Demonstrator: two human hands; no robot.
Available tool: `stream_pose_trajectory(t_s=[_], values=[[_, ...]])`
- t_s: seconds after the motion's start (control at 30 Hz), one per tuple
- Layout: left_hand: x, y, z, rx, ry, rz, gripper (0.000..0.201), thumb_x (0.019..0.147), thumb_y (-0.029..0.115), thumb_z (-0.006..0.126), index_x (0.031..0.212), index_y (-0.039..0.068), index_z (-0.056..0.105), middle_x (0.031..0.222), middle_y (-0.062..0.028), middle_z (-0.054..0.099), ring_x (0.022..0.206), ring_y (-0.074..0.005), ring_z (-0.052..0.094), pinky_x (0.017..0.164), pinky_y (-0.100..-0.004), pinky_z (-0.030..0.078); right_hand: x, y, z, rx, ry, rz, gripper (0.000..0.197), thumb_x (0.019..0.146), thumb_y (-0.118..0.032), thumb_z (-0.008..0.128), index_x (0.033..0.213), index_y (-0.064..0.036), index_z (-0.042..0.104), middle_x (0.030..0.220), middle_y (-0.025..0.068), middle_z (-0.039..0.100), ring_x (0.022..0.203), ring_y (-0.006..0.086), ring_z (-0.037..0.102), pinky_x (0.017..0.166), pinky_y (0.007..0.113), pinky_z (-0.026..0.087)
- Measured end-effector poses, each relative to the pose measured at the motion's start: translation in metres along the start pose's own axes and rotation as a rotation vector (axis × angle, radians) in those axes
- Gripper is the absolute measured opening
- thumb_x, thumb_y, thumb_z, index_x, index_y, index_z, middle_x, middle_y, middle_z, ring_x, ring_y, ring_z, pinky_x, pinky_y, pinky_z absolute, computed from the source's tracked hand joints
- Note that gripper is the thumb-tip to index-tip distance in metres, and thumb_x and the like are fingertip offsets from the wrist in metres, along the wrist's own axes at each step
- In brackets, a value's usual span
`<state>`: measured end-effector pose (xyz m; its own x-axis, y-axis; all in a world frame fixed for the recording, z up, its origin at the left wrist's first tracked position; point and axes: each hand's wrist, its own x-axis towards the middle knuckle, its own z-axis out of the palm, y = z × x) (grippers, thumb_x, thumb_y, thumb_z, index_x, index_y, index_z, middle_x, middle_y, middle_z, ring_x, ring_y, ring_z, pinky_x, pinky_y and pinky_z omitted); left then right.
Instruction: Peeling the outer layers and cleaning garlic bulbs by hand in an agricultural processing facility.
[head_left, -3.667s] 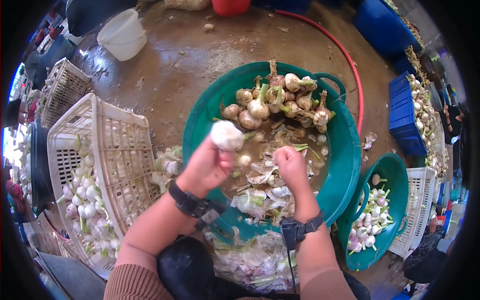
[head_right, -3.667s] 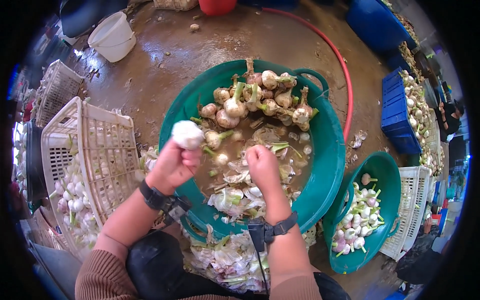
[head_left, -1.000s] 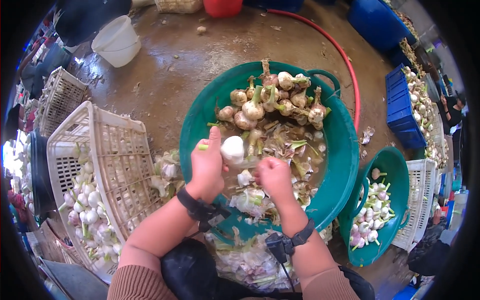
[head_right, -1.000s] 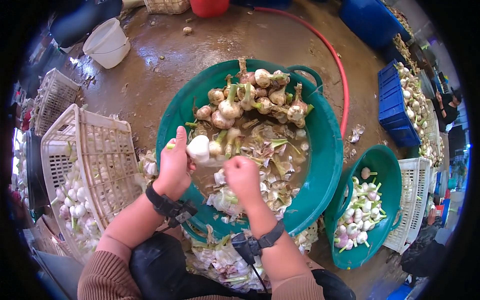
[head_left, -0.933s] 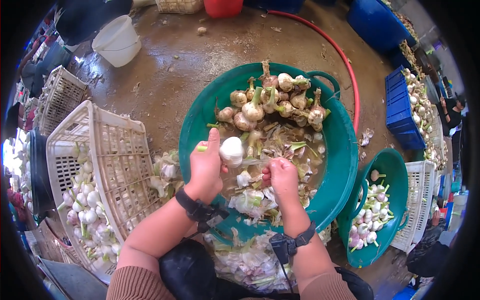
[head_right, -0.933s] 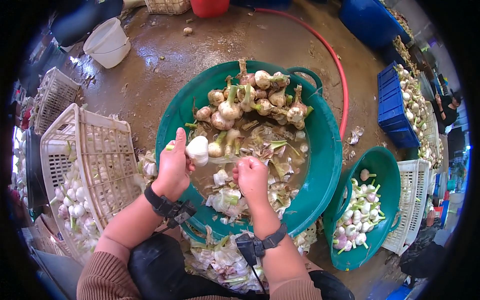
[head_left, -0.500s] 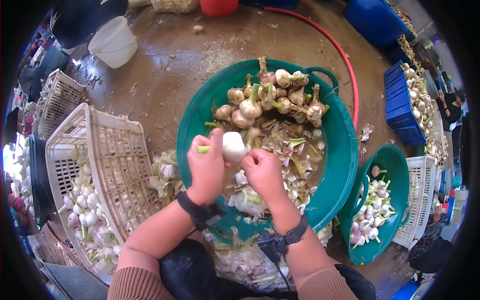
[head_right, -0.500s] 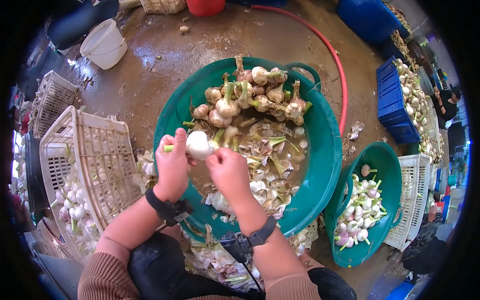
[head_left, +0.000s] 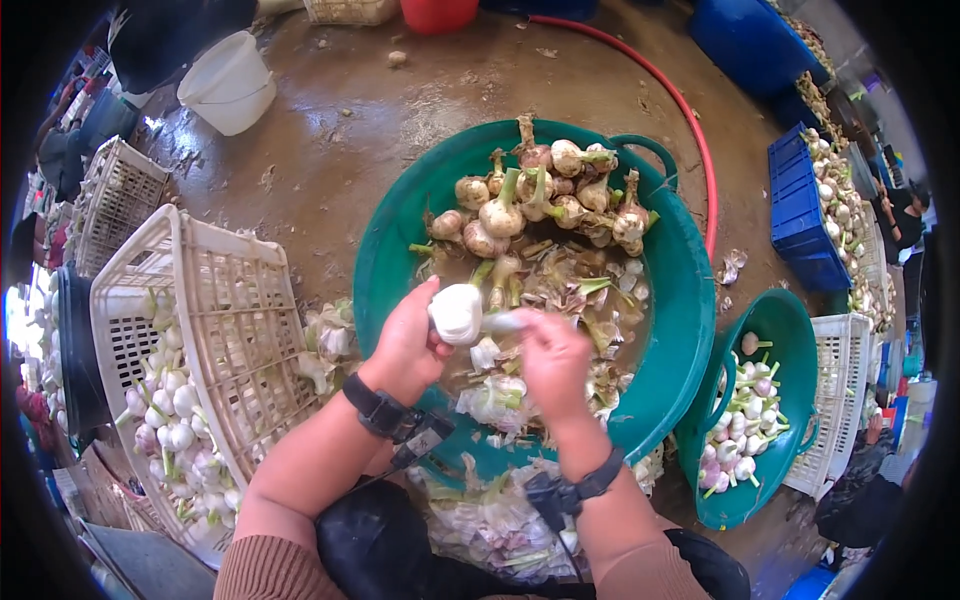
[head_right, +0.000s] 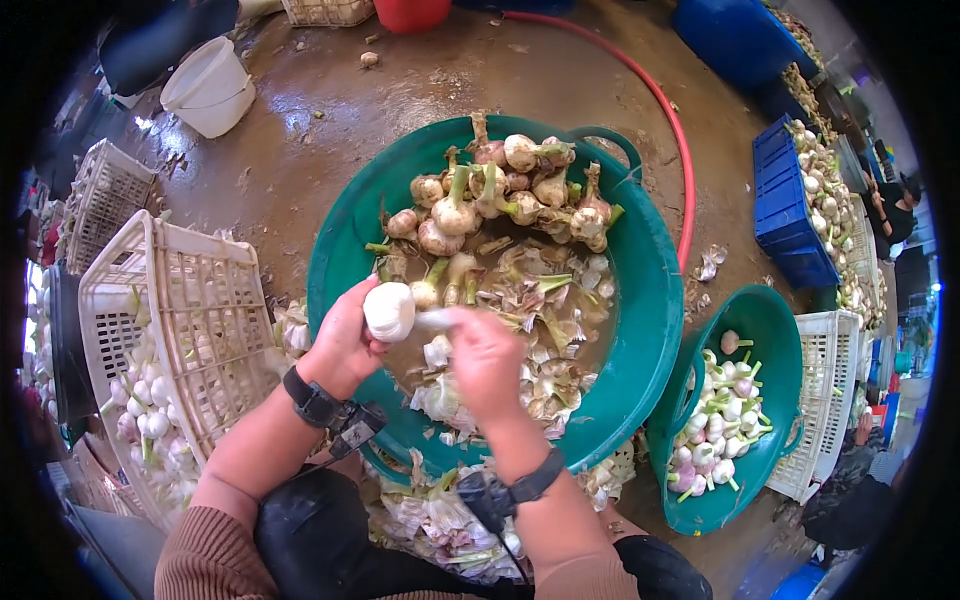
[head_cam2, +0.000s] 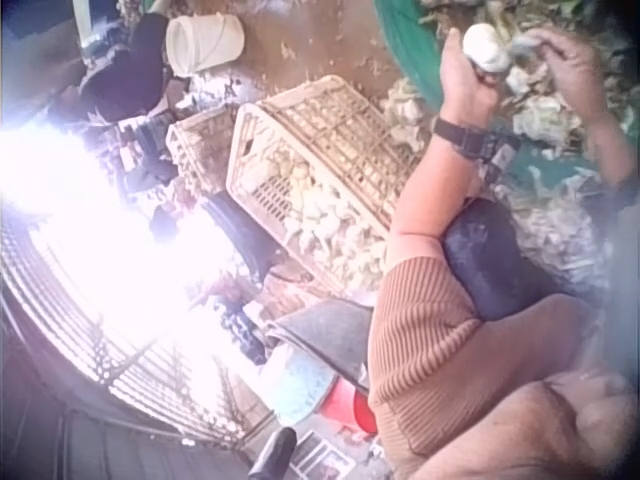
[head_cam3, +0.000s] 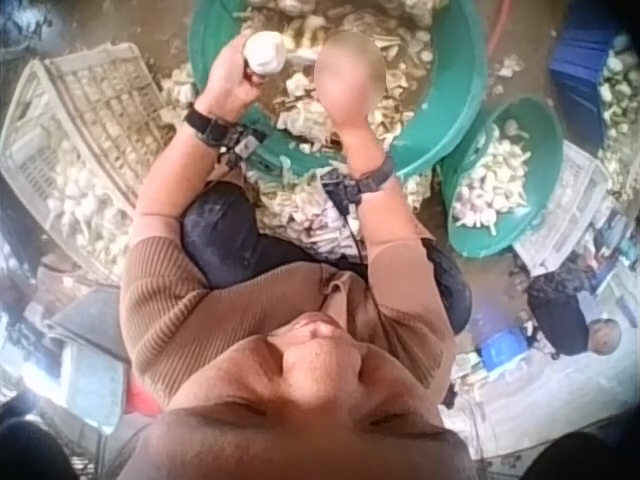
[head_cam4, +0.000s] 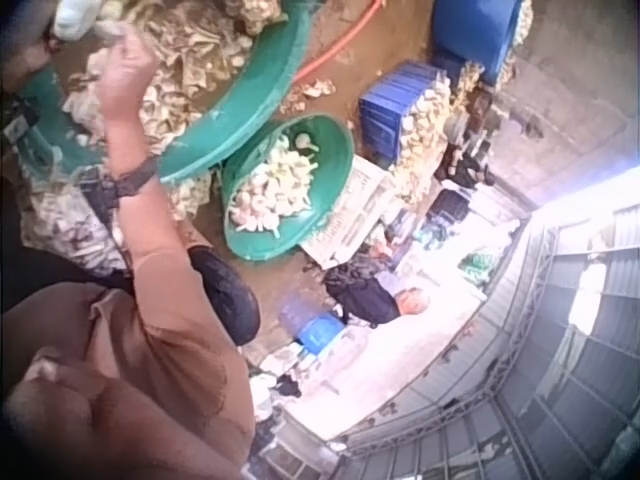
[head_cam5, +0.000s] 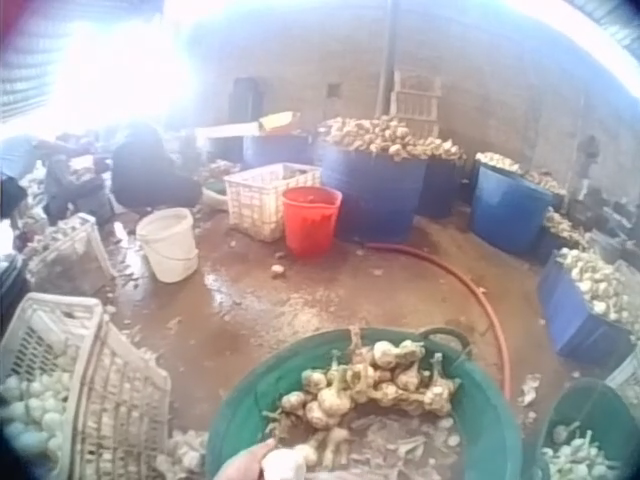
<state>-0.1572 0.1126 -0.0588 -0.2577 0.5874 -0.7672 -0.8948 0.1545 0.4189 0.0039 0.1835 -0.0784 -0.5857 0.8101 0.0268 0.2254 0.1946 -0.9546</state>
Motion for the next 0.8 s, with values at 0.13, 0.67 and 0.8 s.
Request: stream_pose_trajectory(t_s=[0.13, 0.67, 0.8], values=[[-0.008, 0.006, 0.015, 0.019, 0.021, -0.007, 0.026, 0.093, 0.033, 0.04, 0.089, 0.01, 0.051, 0.06, 0.0014, 0.053, 0.04, -0.0074, 0.039, 0.035, -0.02, 0.03, 0.015, 0.023, -0.047, 0.208, 0.212, 0.438, 0.035, 0.088, -0.019, 0.053, 0.118, -0.0024, 0.046, 0.099, 0.0101, 0.059, 0.085, 0.0174, 0.059, 0.065, 0.033, 0.051], [0.005, 0.0, 0.002, 0.244, 0.065, 0.287, 0.022, 0.09, 0.033, 0.049, 0.084, 0.011, 0.051, 0.076, 0.001, 0.051, 0.059, -0.0072, 0.044, 0.052, -0.021, 0.037, 0.03, 0.052, 0.045, -0.931, -0.967, 0.131, 0.049, 0.073, -0.04, 0.063, 0.116, -0.0188, 0.054, 0.107, 0.0139, 0.059, 0.099, 0.0245, 0.056, 0.087, 0.037, 0.042], [0.004, 0.002, -0.003, 0.39, 0.081, 0.341, 0.016, 0.088, 0.026, 0.051, 0.083, 0.011, 0.05, 0.078, 0.0018, 0.051, 0.061, -0.0062, 0.045, 0.053, -0.0206, 0.038, -0.008, 0.089, 0.042, -1.161, -0.966, -0.029, 0.037, 0.069, -0.028, 0.062, 0.105, -0.0189, 0.059, 0.097, 0.0119, 0.062, 0.093, 0.0245, 0.059, 0.085, 0.04, 0.039]])
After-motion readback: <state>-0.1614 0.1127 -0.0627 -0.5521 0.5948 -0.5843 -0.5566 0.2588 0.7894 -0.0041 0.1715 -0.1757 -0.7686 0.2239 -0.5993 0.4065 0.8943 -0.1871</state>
